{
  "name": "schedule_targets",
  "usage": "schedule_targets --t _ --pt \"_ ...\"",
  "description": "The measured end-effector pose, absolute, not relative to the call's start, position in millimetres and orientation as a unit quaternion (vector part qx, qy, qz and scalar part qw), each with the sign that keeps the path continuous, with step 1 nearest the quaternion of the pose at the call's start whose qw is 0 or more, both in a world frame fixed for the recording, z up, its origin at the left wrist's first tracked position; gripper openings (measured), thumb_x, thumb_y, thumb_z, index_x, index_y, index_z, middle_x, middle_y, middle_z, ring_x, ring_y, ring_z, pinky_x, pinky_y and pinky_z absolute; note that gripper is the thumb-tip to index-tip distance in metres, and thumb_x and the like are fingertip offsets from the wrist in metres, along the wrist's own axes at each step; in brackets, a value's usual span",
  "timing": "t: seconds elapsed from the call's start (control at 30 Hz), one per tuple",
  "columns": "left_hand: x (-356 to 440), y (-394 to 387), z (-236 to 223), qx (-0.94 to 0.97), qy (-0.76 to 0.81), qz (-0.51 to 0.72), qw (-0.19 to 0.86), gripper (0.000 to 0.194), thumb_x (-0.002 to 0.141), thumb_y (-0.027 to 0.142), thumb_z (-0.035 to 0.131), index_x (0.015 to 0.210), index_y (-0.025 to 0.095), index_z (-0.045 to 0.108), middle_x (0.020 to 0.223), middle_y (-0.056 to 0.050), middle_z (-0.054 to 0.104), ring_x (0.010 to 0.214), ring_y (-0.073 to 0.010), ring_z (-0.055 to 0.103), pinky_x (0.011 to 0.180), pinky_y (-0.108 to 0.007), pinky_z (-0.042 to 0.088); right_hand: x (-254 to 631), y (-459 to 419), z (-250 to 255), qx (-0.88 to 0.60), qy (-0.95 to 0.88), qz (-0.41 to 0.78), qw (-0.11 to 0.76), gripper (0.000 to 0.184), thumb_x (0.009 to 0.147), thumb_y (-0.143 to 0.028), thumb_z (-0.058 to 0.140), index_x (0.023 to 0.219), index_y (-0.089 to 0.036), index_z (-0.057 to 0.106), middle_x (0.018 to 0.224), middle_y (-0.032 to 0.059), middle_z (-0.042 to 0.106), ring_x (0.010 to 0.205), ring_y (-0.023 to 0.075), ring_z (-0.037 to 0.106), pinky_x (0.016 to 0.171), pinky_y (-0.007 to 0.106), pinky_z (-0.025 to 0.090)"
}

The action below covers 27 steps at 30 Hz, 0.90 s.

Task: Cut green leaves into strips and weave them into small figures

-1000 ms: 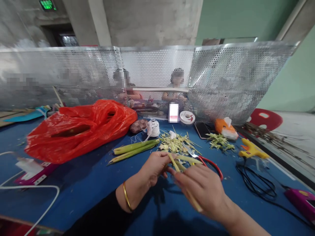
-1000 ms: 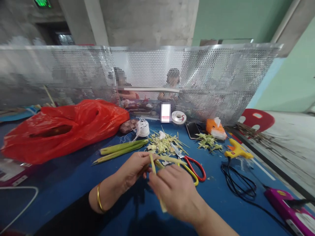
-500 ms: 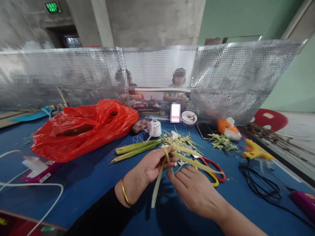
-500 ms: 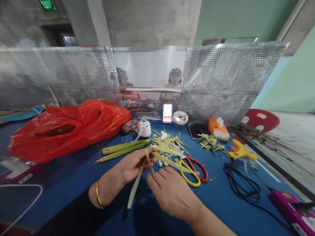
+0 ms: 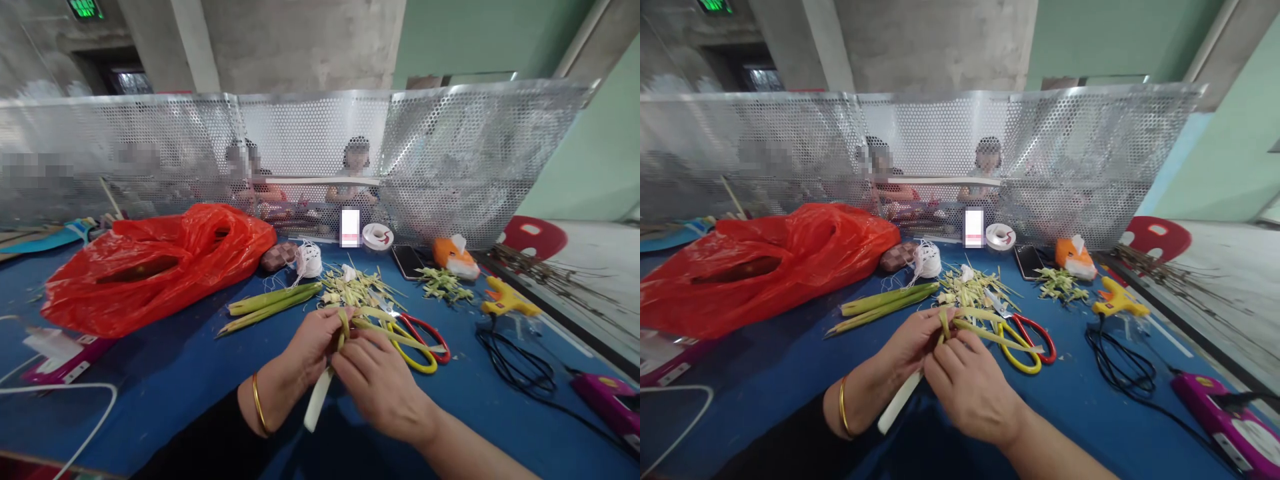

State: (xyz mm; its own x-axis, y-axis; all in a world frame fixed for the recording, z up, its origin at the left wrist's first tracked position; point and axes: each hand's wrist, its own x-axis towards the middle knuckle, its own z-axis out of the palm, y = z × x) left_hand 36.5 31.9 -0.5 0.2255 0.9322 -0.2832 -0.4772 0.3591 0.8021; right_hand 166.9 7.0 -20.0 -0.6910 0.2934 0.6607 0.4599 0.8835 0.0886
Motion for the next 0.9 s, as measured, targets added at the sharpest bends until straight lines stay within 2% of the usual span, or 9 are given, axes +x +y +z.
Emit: schedule_targets --t 0.1,0.17,0.27,0.33,0.43,0.63,0.73,0.9 --pt "37.4 29.5 1.8 0.331 0.431 0.492 0.681 0.021 0.068 0.031 0.077 0.073 0.012 0.07 0.061 -0.001 0.065 0.052 -0.0082 0.056 0.054 -0.018 0.044 175.2 10.5 -16.3 -0.28 -0.829 0.007 0.484 0.012 0.089 -0.014 0.048 0.088 -0.019 0.059 0.08 0.0053 0.067 0.076 0.0194 0.062 0.077 0.036 0.046" --pt "37.7 28.3 2.8 0.365 0.452 0.483 0.654 0.028 0.068 0.036 0.077 0.078 0.011 0.071 0.064 -0.003 0.067 0.054 -0.0099 0.059 0.055 -0.02 0.047 179.6 14.3 -12.7 -0.358 -0.744 0.13 0.549 0.007 0.088 -0.02 0.054 0.087 -0.02 0.061 0.082 0.0059 0.068 0.078 0.02 0.064 0.074 0.034 0.049" --pt "37.5 28.2 3.5 0.384 0.464 0.481 0.637 0.034 0.067 0.041 0.077 0.082 0.011 0.072 0.067 -0.005 0.068 0.053 -0.0106 0.061 0.054 -0.02 0.049 182.3 20.2 -7.4 -0.42 -0.6 0.344 0.588 0.014 0.081 -0.034 0.065 0.082 -0.02 0.062 0.077 0.0049 0.068 0.071 0.0205 0.065 0.066 0.032 0.052" --pt "36.9 29.0 3.5 0.384 0.468 0.481 0.634 0.035 0.067 0.042 0.077 0.083 0.011 0.072 0.067 -0.005 0.069 0.051 -0.0104 0.061 0.052 -0.02 0.048 182.0 23.2 -5.2 -0.414 -0.533 0.431 0.599 0.024 0.073 -0.04 0.073 0.079 -0.019 0.063 0.074 0.0035 0.068 0.068 0.0199 0.064 0.063 0.031 0.052" --pt "35.9 30.1 3.0 0.39 0.46 0.477 0.639 0.033 0.068 0.04 0.076 0.084 0.011 0.071 0.067 -0.004 0.069 0.05 -0.01 0.059 0.049 -0.02 0.046 181.9 26.7 -5.0 -0.423 -0.477 0.485 0.599 0.033 0.062 -0.043 0.08 0.075 -0.017 0.065 0.068 0.0028 0.067 0.064 0.0181 0.062 0.06 0.029 0.051" --pt "35.3 30.9 2.2 0.371 0.445 0.494 0.648 0.024 0.073 0.033 0.073 0.083 0.012 0.07 0.066 -0.002 0.066 0.051 -0.0094 0.059 0.047 -0.019 0.047 183.2 30.2 -9.6 -0.436 -0.371 0.574 0.585 0.033 0.056 -0.04 0.085 0.063 -0.014 0.065 0.055 0.0003 0.063 0.047 0.0097 0.052 0.046 0.022 0.041" --pt "35.4 31.5 2.9 0.338 0.426 0.514 0.663 0.021 0.076 0.031 0.072 0.085 0.012 0.069 0.066 0.0 0.064 0.05 -0.009 0.058 0.047 -0.019 0.049 181.4 28.8 -10.6 -0.42 -0.345 0.601 0.586 0.031 0.057 -0.037 0.086 0.065 -0.013 0.067 0.059 0.0025 0.068 0.052 0.0103 0.057 0.052 0.022 0.046" --pt "36.0 31.9 3.0 0.308 0.402 0.548 0.666 0.023 0.079 0.032 0.07 0.092 0.014 0.068 0.07 0.0 0.064 0.054 -0.0078 0.059 0.056 -0.02 0.053 178.4 24.9 -10.5 -0.373 -0.295 0.656 0.586 0.03 0.057 -0.029 0.086 0.079 -0.014 0.072 0.069 0.0044 0.073 0.065 0.014 0.065 0.062 0.022 0.052"
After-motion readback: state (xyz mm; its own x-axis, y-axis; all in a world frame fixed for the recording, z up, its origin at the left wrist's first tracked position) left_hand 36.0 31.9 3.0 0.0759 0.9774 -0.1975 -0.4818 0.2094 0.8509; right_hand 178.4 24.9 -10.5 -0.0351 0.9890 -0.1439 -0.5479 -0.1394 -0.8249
